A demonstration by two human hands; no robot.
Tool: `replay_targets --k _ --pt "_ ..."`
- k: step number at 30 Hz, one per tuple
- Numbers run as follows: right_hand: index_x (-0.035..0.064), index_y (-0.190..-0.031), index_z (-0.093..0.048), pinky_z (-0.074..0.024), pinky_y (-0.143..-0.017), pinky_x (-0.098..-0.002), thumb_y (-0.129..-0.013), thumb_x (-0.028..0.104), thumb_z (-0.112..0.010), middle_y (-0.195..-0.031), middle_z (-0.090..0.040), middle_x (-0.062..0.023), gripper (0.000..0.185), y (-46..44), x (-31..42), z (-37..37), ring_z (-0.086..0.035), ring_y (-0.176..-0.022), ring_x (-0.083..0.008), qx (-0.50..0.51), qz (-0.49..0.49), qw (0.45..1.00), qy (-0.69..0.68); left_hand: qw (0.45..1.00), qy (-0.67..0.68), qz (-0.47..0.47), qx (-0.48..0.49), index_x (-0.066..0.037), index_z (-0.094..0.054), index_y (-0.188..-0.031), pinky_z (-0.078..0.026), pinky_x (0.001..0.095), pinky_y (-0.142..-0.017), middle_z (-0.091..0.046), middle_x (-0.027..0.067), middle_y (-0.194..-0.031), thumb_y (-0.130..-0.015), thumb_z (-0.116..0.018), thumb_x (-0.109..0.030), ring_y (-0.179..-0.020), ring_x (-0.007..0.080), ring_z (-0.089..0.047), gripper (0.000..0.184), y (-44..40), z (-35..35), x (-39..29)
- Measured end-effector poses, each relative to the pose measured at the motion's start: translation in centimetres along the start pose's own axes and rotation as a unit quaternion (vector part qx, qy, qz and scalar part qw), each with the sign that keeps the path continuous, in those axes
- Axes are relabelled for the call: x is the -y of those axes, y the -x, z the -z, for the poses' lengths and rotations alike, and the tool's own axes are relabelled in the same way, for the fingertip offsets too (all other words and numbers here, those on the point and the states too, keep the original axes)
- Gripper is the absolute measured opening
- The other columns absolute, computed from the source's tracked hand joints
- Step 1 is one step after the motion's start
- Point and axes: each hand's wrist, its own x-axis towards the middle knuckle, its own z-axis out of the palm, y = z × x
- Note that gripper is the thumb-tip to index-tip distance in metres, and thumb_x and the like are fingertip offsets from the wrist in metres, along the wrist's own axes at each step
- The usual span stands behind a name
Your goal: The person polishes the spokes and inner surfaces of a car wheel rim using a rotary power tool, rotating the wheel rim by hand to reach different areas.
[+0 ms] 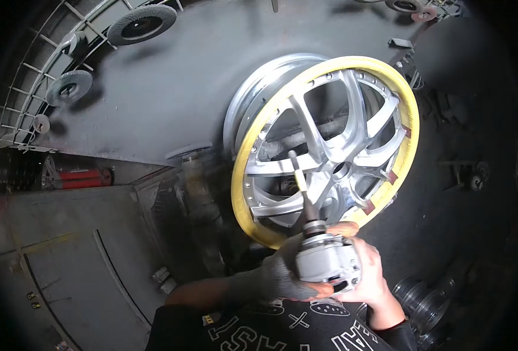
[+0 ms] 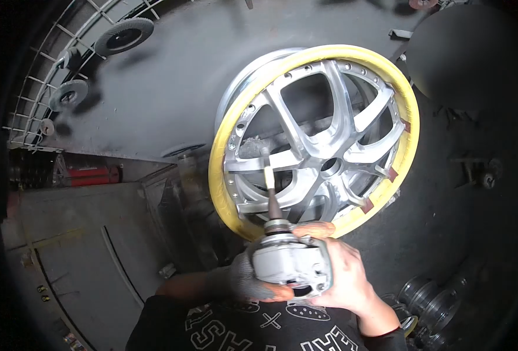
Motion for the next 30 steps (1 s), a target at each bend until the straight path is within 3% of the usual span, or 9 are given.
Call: replay_targets --k 2,6,10,12,14,16,20,25,30 --pt "-0.0036 -0.120 -0.053 -0.0527 -0.082 -0.0449 -0.046 0.027 -0.088 -0.100 -0.065 -0.0215 0.088 0.4 -0.3 0.2 -0.067 -0.088 -0.0404 -0.022 0.017 1.000 -0.003 0.994 0.004 0.107 -0.011 -0.002 -0.045 -0.139 -0.049 0.0304 -0.092 -0.061 0.0064 -0.120 -0.075 -0.083 -0.008 -0.111 0.0115 -0.057 0.075 -0.3 -0.7 -0.6" --pt "-0.0033 -0.120 -0.053 -0.0527 -0.082 -0.0442 -0.046 0.025 -0.090 -0.102 -0.066 -0.0203 0.088 1.3 -1.4 0.1 -0.068 -0.089 -0.0394 -0.043 0.032 0.998 -0.038 0.983 -0.065 -0.167 0.033 -0.004 -0.039 -0.145 -0.044 0.0337 -0.102 -0.055 0.0084 -0.131 -0.069 -0.088 -0.011 -0.120 0.0141 -0.052 0.091 -2.5 -1.3 0.7" --pt "-0.0028 -0.120 -0.053 -0.0534 -0.083 -0.0441 -0.053 0.023 -0.090 -0.104 -0.067 -0.0182 0.081 2.3 -3.7 -0.8 -0.068 -0.092 -0.0380 -0.082 0.072 0.992 -0.058 0.971 -0.237 0.031 0.003 -0.005 -0.041 -0.145 -0.044 0.0352 -0.104 -0.056 0.0121 -0.133 -0.057 -0.093 -0.017 -0.123 0.0231 -0.054 0.102 -0.7 -0.4 -0.7" --pt "-0.0022 -0.119 -0.054 -0.0539 -0.082 -0.0443 -0.057 0.027 -0.090 -0.104 -0.067 -0.0174 0.077 3.1 -5.4 -1.1 -0.068 -0.092 -0.0374 -0.075 0.067 0.988 -0.117 0.844 -0.527 -0.058 -0.081 -0.006 -0.056 -0.134 -0.047 0.0366 -0.099 -0.062 0.0142 -0.122 -0.059 -0.091 -0.021 -0.113 0.0302 -0.061 0.084 1.0 0.9 0.0" --pt "-0.0015 -0.118 -0.054 -0.0545 -0.081 -0.0441 -0.061 0.032 -0.090 -0.104 -0.067 -0.0177 0.076 3.4 -6.5 -0.8 -0.068 -0.091 -0.0367 -0.072 0.073 0.984 -0.147 0.735 -0.648 -0.086 -0.183 -0.007 -0.066 -0.120 -0.049 0.0413 -0.095 -0.066 0.0143 -0.115 -0.063 -0.088 -0.023 -0.104 0.0347 -0.064 0.063 2.5 0.9 0.0" --pt "-0.0014 -0.116 -0.055 -0.0550 -0.080 -0.0434 -0.062 0.034 -0.090 -0.105 -0.066 -0.0179 0.073 3.7 -7.9 -0.9 -0.068 -0.090 -0.0355 -0.070 0.097 0.975 -0.188 0.559 -0.734 -0.181 -0.341 -0.006 -0.068 -0.116 -0.048 0.0464 -0.095 -0.062 0.0182 -0.124 -0.065 -0.087 -0.021 -0.109 0.0351 -0.062 0.056 2.9 1.2 -0.1" --pt "-0.0017 -0.114 -0.057 -0.0556 -0.078 -0.0427 -0.064 0.039 -0.089 -0.104 -0.065 -0.0173 0.072 4.1 -10.0 -1.5 -0.068 -0.087 -0.0341 -0.076 0.116 0.966 -0.219 0.236 -0.861 -0.201 -0.403 -0.010 -0.064 -0.125 -0.038 0.0569 -0.103 -0.047 0.0279 -0.138 -0.064 -0.087 -0.022 -0.128 0.0469 -0.044 0.067 0.8 2.0 -4.4" --pt "-0.0023 -0.110 -0.059 -0.0560 -0.074 -0.0428 -0.067 0.045 -0.085 -0.099 -0.065 -0.0169 0.069 3.9 -11.2 -1.1 -0.067 -0.083 -0.0340 -0.022 0.135 0.969 -0.204 0.166 -0.908 -0.091 -0.375 -0.024 -0.065 -0.128 -0.034 0.0570 -0.106 -0.036 0.0293 -0.147 -0.069 -0.083 -0.029 -0.132 0.0532 -0.037 0.062 -1.5 3.4 -6.3" --pt "-0.0028 -0.110 -0.058 -0.0557 -0.075 -0.0439 -0.062 0.039 -0.086 -0.097 -0.065 -0.0172 0.070 3.8 -13.4 -1.9 -0.067 -0.084 -0.0358 -0.007 0.140 0.961 -0.236 0.133 -0.915 -0.094 -0.369 -0.021 -0.065 -0.126 -0.035 0.0572 -0.105 -0.037 0.0309 -0.146 -0.069 -0.083 -0.024 -0.131 0.0524 -0.039 0.060 -2.3 4.7 -5.5"
